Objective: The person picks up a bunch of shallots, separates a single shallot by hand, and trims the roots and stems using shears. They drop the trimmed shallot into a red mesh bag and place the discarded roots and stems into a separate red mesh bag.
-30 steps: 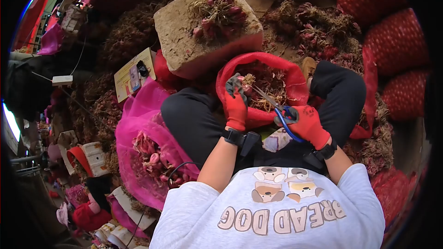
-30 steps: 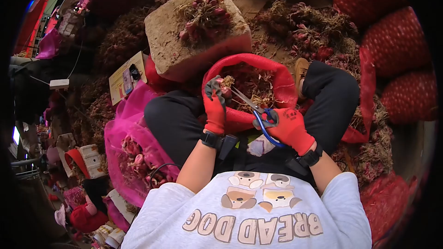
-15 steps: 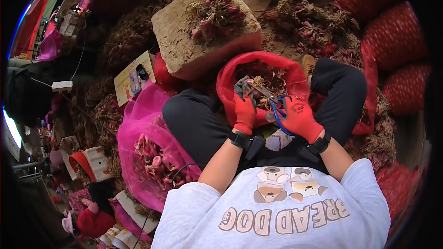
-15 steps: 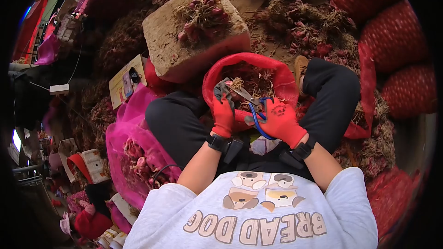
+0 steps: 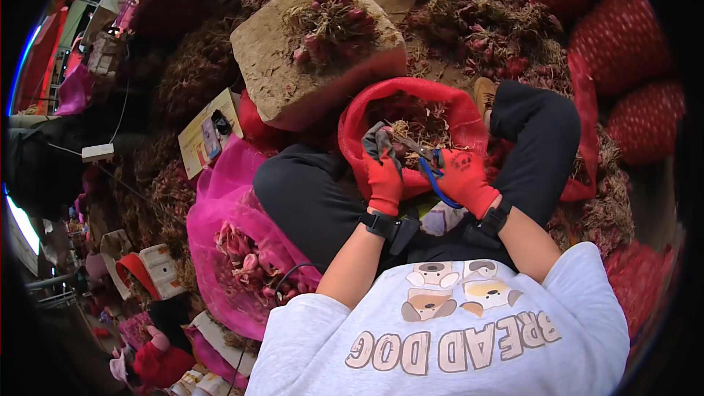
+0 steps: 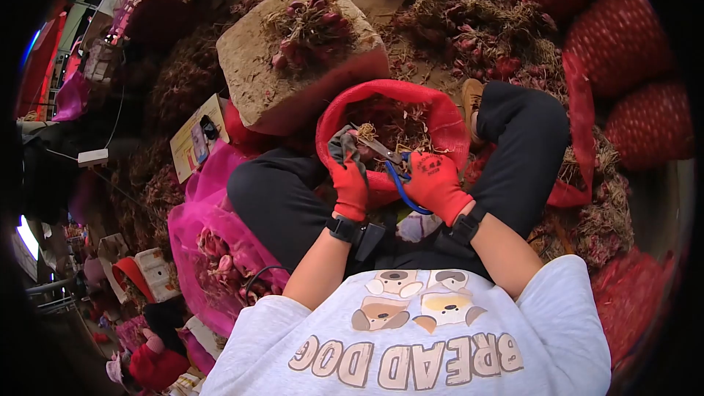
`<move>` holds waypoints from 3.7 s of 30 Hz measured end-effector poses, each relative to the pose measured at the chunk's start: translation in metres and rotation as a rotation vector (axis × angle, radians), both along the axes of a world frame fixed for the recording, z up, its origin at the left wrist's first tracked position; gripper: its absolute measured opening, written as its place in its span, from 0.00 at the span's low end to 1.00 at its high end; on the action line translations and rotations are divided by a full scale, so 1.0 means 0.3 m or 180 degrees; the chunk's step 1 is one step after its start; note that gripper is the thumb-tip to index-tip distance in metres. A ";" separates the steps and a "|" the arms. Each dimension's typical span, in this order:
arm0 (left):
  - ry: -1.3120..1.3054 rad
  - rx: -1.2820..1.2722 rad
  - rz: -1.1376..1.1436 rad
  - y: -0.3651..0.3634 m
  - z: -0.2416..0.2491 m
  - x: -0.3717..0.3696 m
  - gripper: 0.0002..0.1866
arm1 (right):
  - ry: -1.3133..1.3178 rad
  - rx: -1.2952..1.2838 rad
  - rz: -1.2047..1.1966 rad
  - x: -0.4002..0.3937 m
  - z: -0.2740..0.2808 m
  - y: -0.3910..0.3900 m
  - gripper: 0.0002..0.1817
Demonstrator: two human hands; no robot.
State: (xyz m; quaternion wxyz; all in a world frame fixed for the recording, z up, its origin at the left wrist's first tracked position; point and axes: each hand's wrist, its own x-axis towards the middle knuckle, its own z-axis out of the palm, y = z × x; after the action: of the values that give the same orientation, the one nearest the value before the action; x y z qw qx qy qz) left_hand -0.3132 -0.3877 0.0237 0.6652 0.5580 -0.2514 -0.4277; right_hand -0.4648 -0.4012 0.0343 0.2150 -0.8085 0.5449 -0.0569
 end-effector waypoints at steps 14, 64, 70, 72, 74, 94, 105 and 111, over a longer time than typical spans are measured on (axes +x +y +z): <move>-0.0187 -0.0175 -0.0273 0.006 -0.106 -0.016 0.14 | 0.0137 0.0239 -0.0101 0.003 -0.070 -0.007 0.28; -0.0227 0.0110 -0.2211 0.015 -0.137 0.114 0.20 | -0.3326 0.2637 -0.0952 -0.044 -0.097 -0.210 0.17; 0.1236 0.1032 -0.1075 -0.033 0.001 0.093 0.20 | -0.0488 0.0016 0.0047 -0.177 0.109 -0.186 0.20; 0.0626 0.0706 -0.1167 -0.039 0.012 0.099 0.21 | -0.0617 0.0256 0.0136 -0.211 0.175 -0.153 0.19; 0.0396 0.0561 -0.1241 -0.039 0.023 0.103 0.21 | -0.0731 0.0531 0.0083 -0.230 0.234 -0.110 0.18; -0.1111 0.0435 -0.2011 -0.021 -0.065 0.123 0.14 | 0.0141 0.0001 0.0424 -0.257 0.071 -0.034 0.23; -0.0082 0.1130 -0.1802 -0.032 0.022 0.100 0.24 | -0.0160 0.0002 0.0477 -0.247 0.127 -0.040 0.27; 0.0005 0.1104 -0.1977 -0.031 0.008 0.102 0.26 | -0.0022 -0.0080 0.0414 -0.246 0.130 -0.041 0.20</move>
State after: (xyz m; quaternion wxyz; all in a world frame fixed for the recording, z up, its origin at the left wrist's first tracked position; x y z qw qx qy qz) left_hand -0.2826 -0.3969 0.0262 0.3989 0.5592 -0.3323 -0.6463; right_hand -0.5385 -0.4135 0.0732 0.2100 -0.8446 0.4897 -0.0525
